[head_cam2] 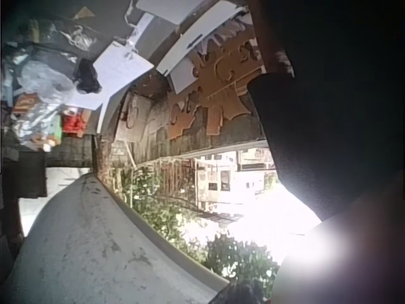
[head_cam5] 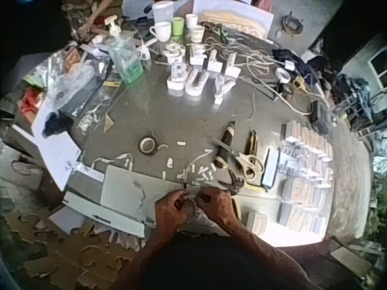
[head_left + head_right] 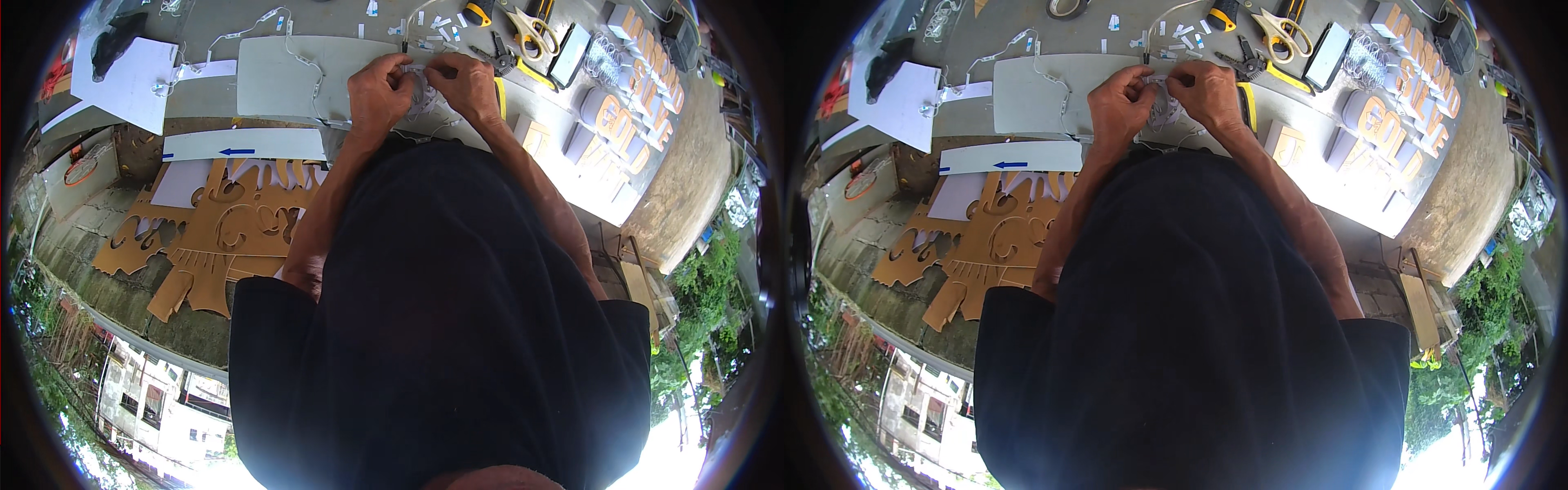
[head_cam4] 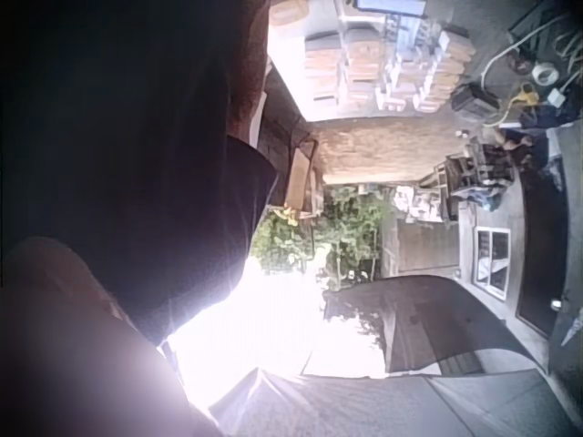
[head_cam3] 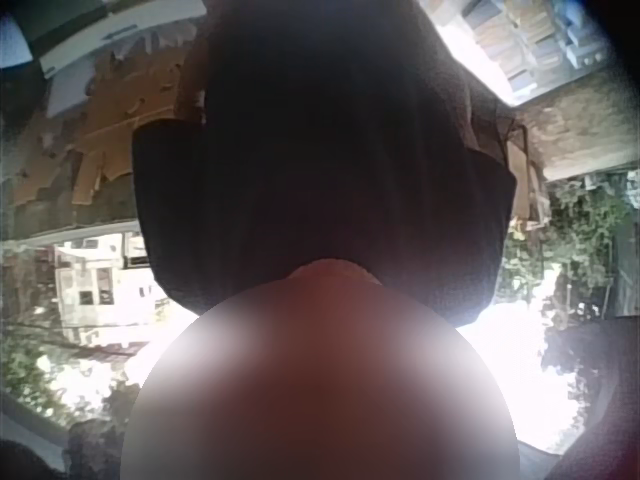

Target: Preparing and connecting LED lighting strips for commercial signage.

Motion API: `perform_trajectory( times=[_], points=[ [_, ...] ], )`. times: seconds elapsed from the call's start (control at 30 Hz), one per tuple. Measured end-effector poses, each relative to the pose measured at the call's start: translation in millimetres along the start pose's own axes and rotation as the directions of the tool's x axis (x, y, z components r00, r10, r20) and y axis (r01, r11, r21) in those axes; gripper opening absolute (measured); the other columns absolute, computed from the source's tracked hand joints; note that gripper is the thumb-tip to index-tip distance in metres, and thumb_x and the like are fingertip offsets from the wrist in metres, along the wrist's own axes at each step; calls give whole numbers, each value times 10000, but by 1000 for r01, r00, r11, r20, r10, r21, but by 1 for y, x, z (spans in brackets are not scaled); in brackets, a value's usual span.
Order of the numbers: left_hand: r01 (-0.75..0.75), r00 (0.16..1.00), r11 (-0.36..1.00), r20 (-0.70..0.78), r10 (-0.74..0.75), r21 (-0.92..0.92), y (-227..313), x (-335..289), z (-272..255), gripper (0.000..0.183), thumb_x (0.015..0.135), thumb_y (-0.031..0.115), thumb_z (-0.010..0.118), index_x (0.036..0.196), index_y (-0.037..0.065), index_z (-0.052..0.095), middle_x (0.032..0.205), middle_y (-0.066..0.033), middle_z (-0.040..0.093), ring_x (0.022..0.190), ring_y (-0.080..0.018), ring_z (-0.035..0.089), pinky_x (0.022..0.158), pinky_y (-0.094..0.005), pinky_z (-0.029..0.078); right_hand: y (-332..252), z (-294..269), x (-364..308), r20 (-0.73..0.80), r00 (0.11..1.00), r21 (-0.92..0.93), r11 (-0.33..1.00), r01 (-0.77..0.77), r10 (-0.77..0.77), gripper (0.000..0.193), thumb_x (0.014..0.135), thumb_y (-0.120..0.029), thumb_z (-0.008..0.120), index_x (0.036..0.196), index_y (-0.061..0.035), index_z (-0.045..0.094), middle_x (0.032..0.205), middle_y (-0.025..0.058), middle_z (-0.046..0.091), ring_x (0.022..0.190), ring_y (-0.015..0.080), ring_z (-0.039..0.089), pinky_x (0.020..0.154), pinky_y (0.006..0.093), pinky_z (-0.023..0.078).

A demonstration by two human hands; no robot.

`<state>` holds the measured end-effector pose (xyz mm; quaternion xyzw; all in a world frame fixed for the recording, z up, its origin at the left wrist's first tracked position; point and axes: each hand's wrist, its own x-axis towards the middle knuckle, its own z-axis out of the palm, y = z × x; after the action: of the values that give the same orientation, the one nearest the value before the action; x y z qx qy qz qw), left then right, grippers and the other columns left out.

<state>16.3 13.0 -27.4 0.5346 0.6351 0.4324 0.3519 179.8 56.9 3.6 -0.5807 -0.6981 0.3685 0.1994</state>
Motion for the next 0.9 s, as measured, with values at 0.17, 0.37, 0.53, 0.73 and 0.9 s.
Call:
perform_trajectory(
  times=[0.17, 0.37, 0.53, 0.73, 0.9],
  points=[
    [24, 999, 999, 42, -23, -24, 0, 1, -3, 266, 797, 54, 757, 1058, 16, 727, 755, -50, 685, 609, -100, 630, 606, -259, 534, 1, 1, 0, -2, 1000, 5, 1000, 2, -2, 180, 804, -211, 687, 874, -60, 756, 814, 94, 748, 716, 242, 727, 732, 334, 570],
    [7, 1000, 997, -1, -7, -76, -2, 1, -3, 226, 812, 77, 760, 1025, 7, 732, 754, -61, 696, 611, -96, 635, 599, -257, 532, 1, 2, 0, -5, 1000, 2, 1000, 8, -8, 183, 803, -211, 685, 873, -56, 754, 814, 102, 746, 716, 252, 725, 737, 339, 568],
    [35, 999, 999, -10, -35, -19, 0, 5, 1, 193, 822, 107, 766, 985, 10, 738, 700, -61, 695, 588, -100, 633, 586, -256, 526, 3, 3, 1, -13, 1000, 12, 1000, 16, -16, 184, 801, -212, 685, 869, -55, 754, 808, 105, 744, 712, 257, 723, 736, 343, 568],
    [75, 997, 996, -12, -74, 42, 4, 8, 2, 212, 798, 113, 784, 979, 18, 732, 685, -70, 695, 575, -114, 639, 576, -273, 520, -1, 1, 4, 56, 997, -27, 999, -44, 46, 208, 821, -219, 722, 933, -47, 755, 867, 104, 757, 768, 239, 733, 786, 344, 566],
    [191, 981, 976, 20, -194, 102, 21, 17, -3, 284, 729, 85, 806, 973, 24, 676, 663, -101, 678, 596, -214, 680, 599, -329, 536, -4, -4, 11, 122, 988, -96, 992, -84, 96, 225, 848, -245, 704, 922, -38, 752, 825, 94, 753, 744, 226, 726, 763, 345, 561]
  ],
)
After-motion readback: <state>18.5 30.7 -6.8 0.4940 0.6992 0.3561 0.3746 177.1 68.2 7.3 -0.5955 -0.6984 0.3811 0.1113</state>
